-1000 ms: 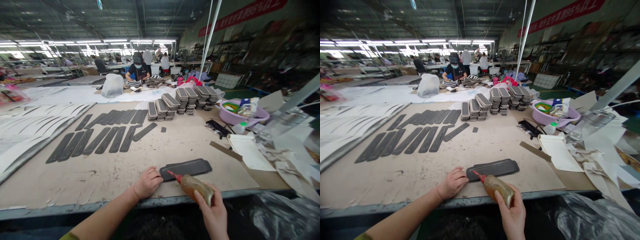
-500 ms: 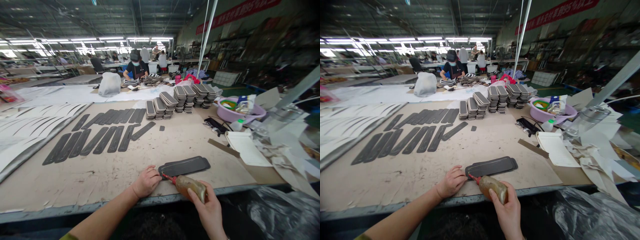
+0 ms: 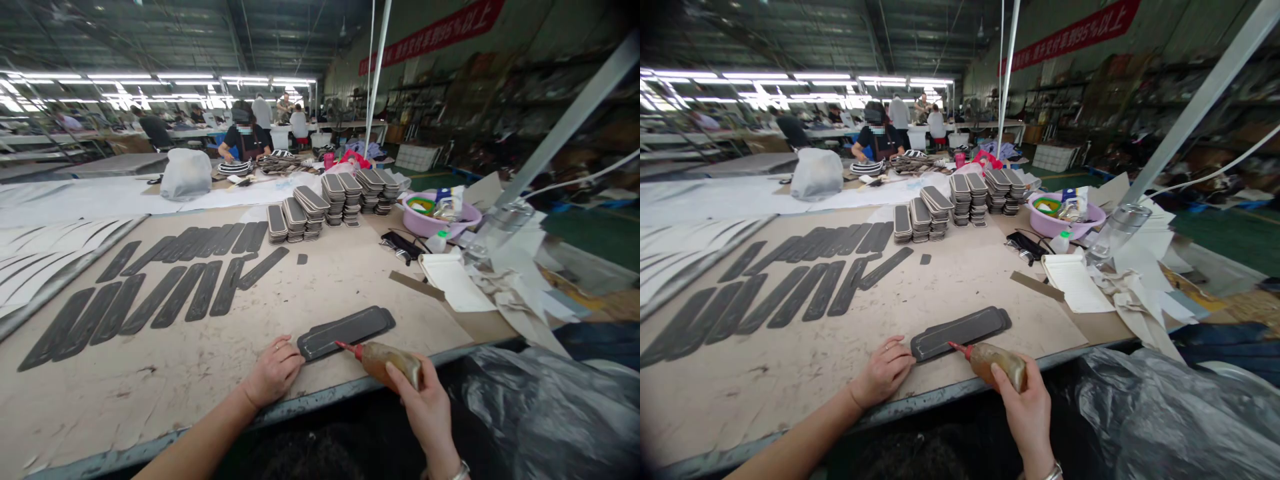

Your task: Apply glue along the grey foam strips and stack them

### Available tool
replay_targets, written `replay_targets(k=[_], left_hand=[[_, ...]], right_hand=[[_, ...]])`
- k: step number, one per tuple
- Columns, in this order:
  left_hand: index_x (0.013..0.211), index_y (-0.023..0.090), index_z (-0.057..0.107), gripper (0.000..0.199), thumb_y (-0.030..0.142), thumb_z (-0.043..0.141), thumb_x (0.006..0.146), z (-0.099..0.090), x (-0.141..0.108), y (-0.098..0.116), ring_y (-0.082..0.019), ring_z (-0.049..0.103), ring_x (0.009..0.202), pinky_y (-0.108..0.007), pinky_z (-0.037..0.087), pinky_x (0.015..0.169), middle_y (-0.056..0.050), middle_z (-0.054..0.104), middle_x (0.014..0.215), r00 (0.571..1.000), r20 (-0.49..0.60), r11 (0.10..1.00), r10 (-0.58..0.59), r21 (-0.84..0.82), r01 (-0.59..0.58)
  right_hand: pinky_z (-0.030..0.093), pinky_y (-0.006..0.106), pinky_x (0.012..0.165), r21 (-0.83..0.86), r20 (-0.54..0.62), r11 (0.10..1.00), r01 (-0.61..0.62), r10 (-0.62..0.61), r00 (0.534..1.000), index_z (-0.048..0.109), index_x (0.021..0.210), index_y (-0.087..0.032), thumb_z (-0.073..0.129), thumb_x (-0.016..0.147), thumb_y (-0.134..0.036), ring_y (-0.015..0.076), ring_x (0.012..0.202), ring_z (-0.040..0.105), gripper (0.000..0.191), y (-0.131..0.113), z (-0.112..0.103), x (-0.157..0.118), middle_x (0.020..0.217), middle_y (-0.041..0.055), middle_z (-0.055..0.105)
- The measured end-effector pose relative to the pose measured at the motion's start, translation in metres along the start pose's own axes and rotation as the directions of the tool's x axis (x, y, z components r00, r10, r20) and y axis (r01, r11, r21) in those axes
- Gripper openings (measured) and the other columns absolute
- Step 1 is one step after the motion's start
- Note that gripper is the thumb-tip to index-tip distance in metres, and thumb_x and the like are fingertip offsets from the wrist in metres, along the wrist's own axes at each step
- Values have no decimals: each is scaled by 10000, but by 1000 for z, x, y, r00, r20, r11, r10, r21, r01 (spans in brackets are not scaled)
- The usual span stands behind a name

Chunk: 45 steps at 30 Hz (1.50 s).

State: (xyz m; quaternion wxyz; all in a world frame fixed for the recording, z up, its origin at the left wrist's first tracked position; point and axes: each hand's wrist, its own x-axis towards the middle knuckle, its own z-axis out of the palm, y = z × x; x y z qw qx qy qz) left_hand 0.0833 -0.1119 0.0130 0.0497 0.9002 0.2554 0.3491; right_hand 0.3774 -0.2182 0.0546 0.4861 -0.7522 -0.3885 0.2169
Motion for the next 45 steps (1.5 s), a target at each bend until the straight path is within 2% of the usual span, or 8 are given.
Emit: replay_targets(k=[9, 15, 18, 27, 31, 35, 42, 45], left_hand=[[883, 182, 628, 149, 78, 522, 881, 3, -2, -2, -134, 567, 791, -411, 443, 992, -17, 641, 829, 1000, -3, 1000, 10, 7, -10], [871, 182, 632, 160, 77, 512, 883, 1, -2, -2, -132, 571, 800, -421, 436, 1012, -17, 645, 843, 1000, 16, 1000, 10, 11, -10], [841, 177, 628, 160, 79, 509, 884, 1, -2, -2, -132, 571, 800, -424, 438, 1016, -21, 641, 839, 1000, 9, 1000, 6, 14, -6], [852, 186, 633, 174, 88, 494, 892, -1, 3, 0, -126, 578, 773, -408, 457, 997, -17, 635, 802, 1000, 6, 1000, 4, -1, -4], [844, 182, 626, 161, 88, 503, 886, -1, 3, 1, -132, 577, 773, -414, 458, 992, -19, 639, 805, 1000, -4, 1000, 7, 1, -7], [848, 181, 624, 156, 86, 506, 884, -1, 3, 1, -131, 580, 777, -408, 455, 994, -16, 640, 806, 1000, -6, 1000, 3, 3, -3], [865, 179, 627, 158, 80, 505, 886, 0, 2, 0, -128, 575, 785, -413, 436, 1014, -16, 638, 818, 1000, 6, 1000, 6, -8, -6], [872, 178, 627, 160, 74, 505, 884, 0, 2, 0, -129, 574, 782, -413, 437, 1009, -19, 641, 821, 1000, 0, 1000, 8, -10, -8]], right_hand=[[452, 394, 797, -255, -392, 951, 176, -268, 880, 596, 1009, -194, 660, 732, -662, 268, 842, 585, 547, 6, -21, 16, 938, 59, 620], [483, 331, 741, 51, -87, 972, 230, -225, 971, 563, 1075, -217, 686, 803, -528, 215, 822, 593, 431, 2, 14, -6, 962, 31, 613], [476, 338, 791, 53, 17, 955, 293, -295, 955, 566, 1066, -219, 671, 829, -489, 216, 877, 585, 375, -1, 30, -12, 992, 35, 608], [456, 392, 821, -193, -347, 963, 191, -249, 904, 583, 1035, -175, 660, 769, -610, 266, 880, 577, 516, 7, -6, 15, 987, 81, 613], [487, 351, 730, 7, -188, 997, 83, -80, 979, 573, 1067, -175, 669, 755, -608, 241, 791, 591, 543, 5, -11, 9, 910, 50, 625], [488, 329, 733, 83, 1, 994, 76, -76, 997, 573, 1059, -187, 708, 732, -575, 231, 808, 593, 524, 3, -4, 3, 922, 39, 631], [470, 367, 761, -107, -288, 994, 37, -66, 955, 606, 1011, -198, 688, 693, -659, 241, 782, 587, 566, 5, -23, 15, 909, 34, 626], [480, 354, 731, -24, -268, 999, 33, -38, 963, 594, 1034, -199, 714, 688, -630, 226, 745, 584, 566, 4, -25, 13, 896, 27, 621]])
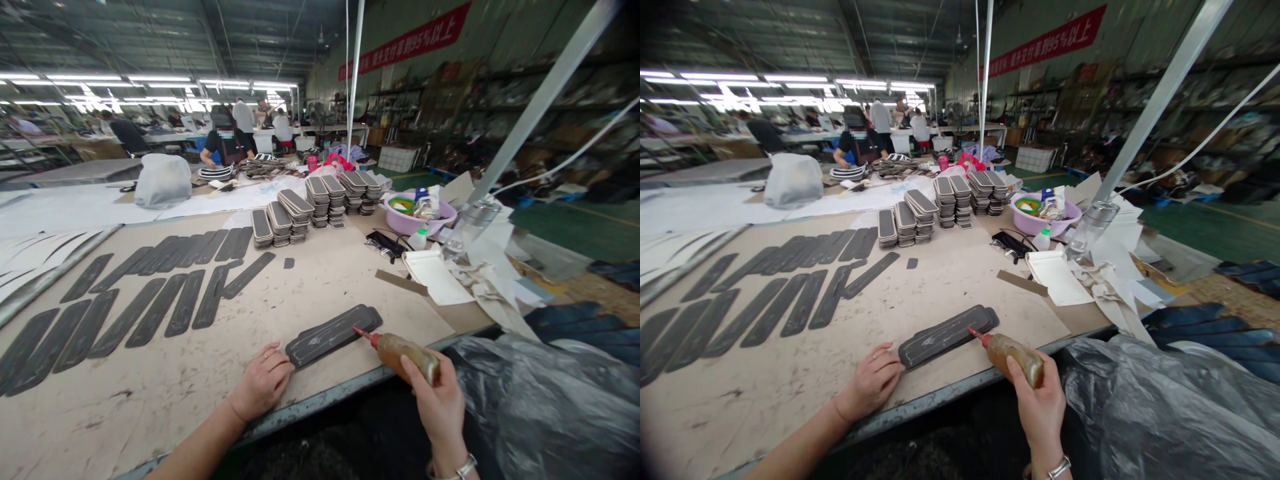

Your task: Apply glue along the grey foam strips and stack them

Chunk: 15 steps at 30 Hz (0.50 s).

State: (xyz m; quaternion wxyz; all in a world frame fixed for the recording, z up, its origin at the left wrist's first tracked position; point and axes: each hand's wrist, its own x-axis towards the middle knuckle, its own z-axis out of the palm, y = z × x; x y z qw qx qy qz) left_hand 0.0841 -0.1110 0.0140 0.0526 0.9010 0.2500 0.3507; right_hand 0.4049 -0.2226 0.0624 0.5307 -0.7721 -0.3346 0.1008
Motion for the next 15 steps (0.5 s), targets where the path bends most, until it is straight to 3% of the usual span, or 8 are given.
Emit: replay_targets(k=[2, 5, 8, 11, 15], left_hand=[[870, 180, 627, 161, 77, 504, 885, 0, 0, 0, -130, 575, 779, -412, 440, 1004, -19, 643, 821, 1000, 1, 1000, 0, -2, 0], [862, 181, 627, 162, 79, 503, 885, -1, 0, 1, -131, 574, 775, -415, 442, 1000, -18, 642, 816, 1000, 6, 1000, 1, 1, -1], [867, 180, 627, 161, 79, 503, 884, -1, -1, 0, -133, 574, 791, -423, 435, 1013, -21, 643, 834, 1000, 18, 1000, 0, 8, 0], [876, 182, 625, 163, 76, 502, 882, 0, -2, -1, -133, 574, 795, -427, 427, 1027, -21, 637, 833, 999, 36, 1000, -9, 6, 9], [874, 188, 626, 167, 74, 504, 878, 0, -1, -1, -133, 571, 787, -427, 433, 1019, -18, 631, 819, 999, 35, 1000, -8, -4, 8]], right_hand=[[487, 332, 684, 115, 134, 993, -30, 15, 991, 572, 1056, -197, 728, 701, -592, 217, 722, 579, 554, -3, 5, -7, 873, 23, 618], [488, 307, 665, 212, 337, 977, -31, -43, 941, 557, 1067, -191, 726, 743, -531, 213, 741, 580, 499, -9, 18, -20, 873, 28, 620], [484, 316, 746, 188, 418, 981, 57, -132, 899, 566, 1067, -198, 702, 785, -498, 225, 839, 589, 433, -10, 28, -27, 953, 42, 627], [475, 335, 784, 105, 335, 991, 80, -111, 936, 575, 1056, -206, 690, 782, -535, 232, 855, 589, 444, -6, 24, -21, 958, 39, 629], [465, 359, 778, -43, 29, 997, 57, -55, 998, 597, 1022, -203, 684, 721, -630, 243, 818, 586, 529, 0, 7, -3, 931, 38, 626]])
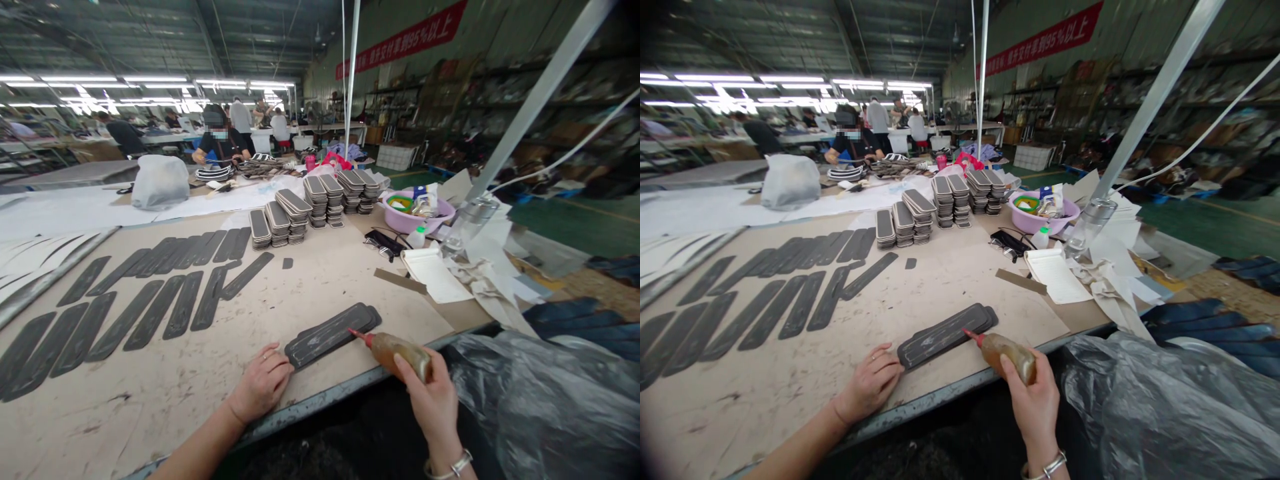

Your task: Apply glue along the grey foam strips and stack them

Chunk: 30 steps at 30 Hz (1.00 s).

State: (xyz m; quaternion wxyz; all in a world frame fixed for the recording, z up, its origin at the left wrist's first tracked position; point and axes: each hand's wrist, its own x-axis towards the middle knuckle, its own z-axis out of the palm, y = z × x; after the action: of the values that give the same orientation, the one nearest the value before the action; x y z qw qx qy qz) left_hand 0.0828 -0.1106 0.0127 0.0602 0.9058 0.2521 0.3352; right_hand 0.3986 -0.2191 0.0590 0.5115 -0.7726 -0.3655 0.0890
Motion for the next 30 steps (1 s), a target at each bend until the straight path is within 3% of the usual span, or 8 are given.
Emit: replay_targets(k=[3, 9, 19, 22, 26, 30], left_hand=[[880, 189, 630, 176, 71, 500, 879, 0, 0, 0, -130, 572, 779, -427, 436, 1017, -17, 633, 816, 1000, -10, 1000, 3, -5, -3], [886, 188, 644, 187, 76, 494, 878, 0, 1, 1, -134, 591, 804, -420, 454, 1011, -25, 641, 828, 999, -27, 1000, 21, 12, -20], [890, 187, 640, 183, 78, 493, 889, -1, 2, 0, -139, 582, 801, -420, 461, 997, -29, 644, 829, 999, -23, 999, 31, 19, -31], [889, 185, 635, 183, 70, 493, 887, -1, 2, 0, -136, 576, 791, -418, 460, 995, -25, 641, 821, 999, -29, 999, 34, 17, -33], [906, 182, 630, 184, 56, 498, 879, 0, 2, 1, -139, 575, 809, -424, 450, 1003, -27, 641, 834, 999, -33, 999, 34, 8, -34], [896, 179, 626, 176, 58, 499, 879, 0, 1, 1, -139, 572, 804, -423, 446, 1004, -28, 638, 833, 999, -32, 999, 33, 2, -33]], right_hand=[[461, 373, 763, -56, -146, 997, -55, 46, 988, 601, 1031, -200, 680, 699, -662, 251, 798, 584, 575, 0, -8, 7, 923, 45, 626], [468, 374, 760, 16, -188, 995, -100, 101, 977, 585, 1044, -182, 697, 681, -658, 252, 771, 589, 609, -1, 3, 13, 922, 60, 624], [462, 358, 780, -39, -170, 999, -10, 4, 985, 594, 1000, -180, 667, 729, -631, 252, 816, 575, 530, 2, 18, 21, 918, 66, 616], [471, 362, 750, -28, -158, 997, -70, 65, 985, 589, 1004, -188, 687, 700, -655, 247, 768, 587, 566, 3, 14, 17, 895, 54, 623], [473, 342, 595, 43, -150, 978, -205, 209, 966, 576, 1028, -196, 702, 668, -697, 204, 571, 566, 629, 3, 2, 11, 803, 15, 617], [449, 316, 517, 86, -146, 970, -229, 239, 960, 580, 1042, -204, 699, 673, -704, 181, 505, 542, 633, 3, -4, 10, 756, -7, 606]])
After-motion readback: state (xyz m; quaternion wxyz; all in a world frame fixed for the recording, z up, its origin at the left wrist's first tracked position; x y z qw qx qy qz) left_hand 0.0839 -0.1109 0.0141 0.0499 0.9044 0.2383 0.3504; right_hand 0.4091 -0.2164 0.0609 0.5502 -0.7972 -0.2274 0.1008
